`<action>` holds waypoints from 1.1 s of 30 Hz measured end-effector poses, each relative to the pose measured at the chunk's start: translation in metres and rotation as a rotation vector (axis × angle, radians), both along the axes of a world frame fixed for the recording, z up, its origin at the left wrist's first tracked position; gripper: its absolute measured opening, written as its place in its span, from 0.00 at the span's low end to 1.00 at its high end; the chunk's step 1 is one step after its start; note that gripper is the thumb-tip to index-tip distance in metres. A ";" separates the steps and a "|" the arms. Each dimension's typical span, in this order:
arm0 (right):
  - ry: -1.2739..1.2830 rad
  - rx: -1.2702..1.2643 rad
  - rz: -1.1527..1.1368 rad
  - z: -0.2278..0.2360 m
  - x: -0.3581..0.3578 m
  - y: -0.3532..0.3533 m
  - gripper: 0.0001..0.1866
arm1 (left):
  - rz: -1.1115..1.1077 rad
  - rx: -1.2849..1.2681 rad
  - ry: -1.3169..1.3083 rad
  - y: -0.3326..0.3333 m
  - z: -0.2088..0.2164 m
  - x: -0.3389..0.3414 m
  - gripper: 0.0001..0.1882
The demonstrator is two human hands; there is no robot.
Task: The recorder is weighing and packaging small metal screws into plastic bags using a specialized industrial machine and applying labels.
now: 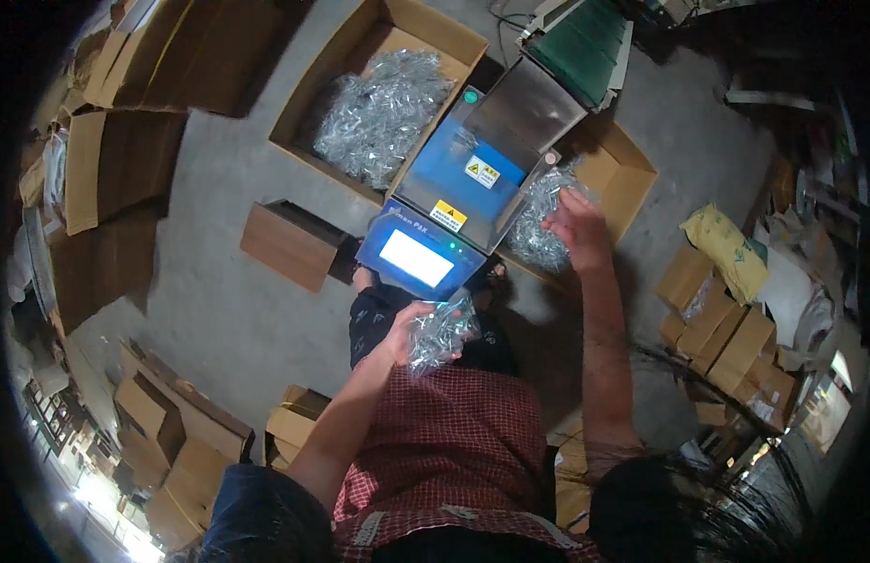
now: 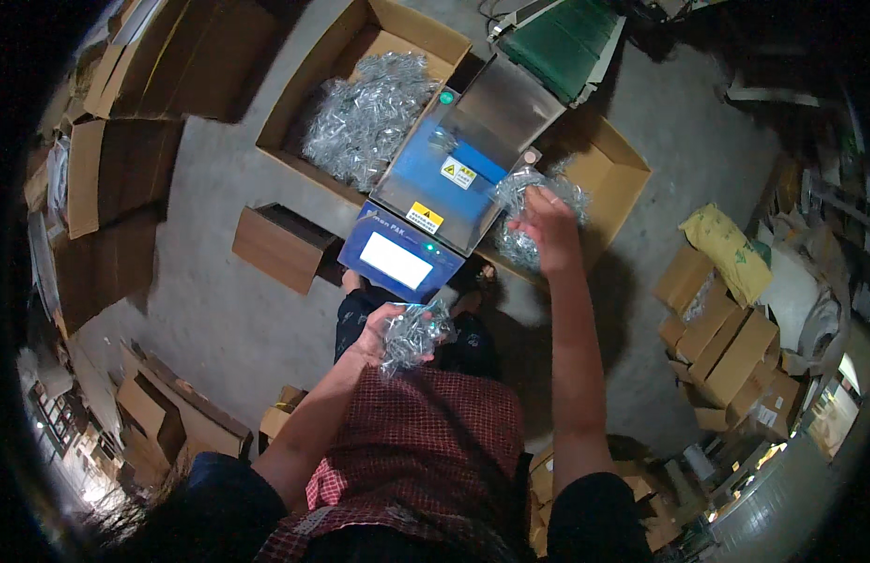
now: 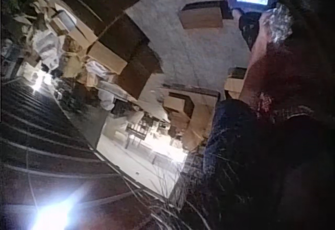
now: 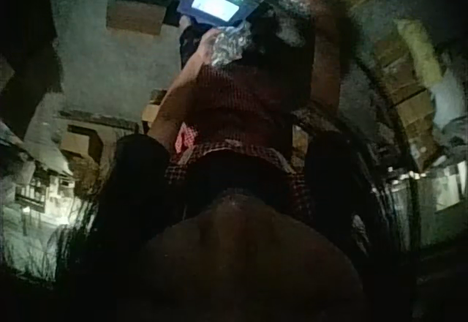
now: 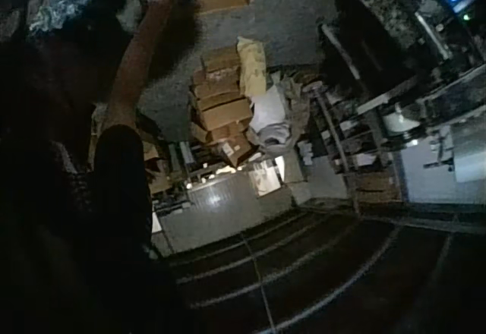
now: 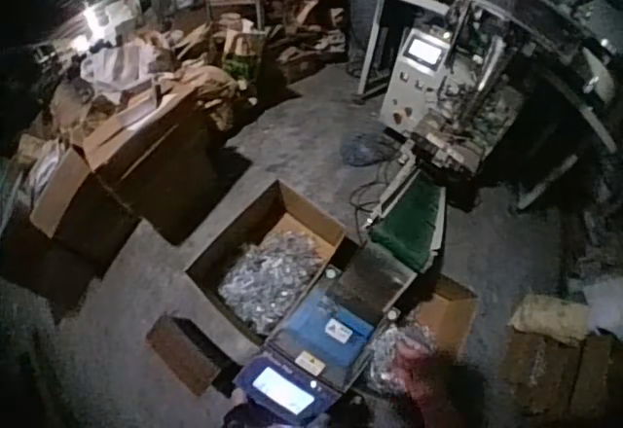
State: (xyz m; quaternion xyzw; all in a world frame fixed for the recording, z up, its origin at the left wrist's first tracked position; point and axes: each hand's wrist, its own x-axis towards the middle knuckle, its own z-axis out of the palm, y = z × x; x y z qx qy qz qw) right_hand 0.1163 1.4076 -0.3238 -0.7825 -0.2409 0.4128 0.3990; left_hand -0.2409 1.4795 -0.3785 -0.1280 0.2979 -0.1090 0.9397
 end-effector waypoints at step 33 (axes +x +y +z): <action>0.476 0.039 -0.436 -0.003 -0.027 0.018 0.11 | -0.273 0.180 -0.093 0.032 0.004 0.019 0.30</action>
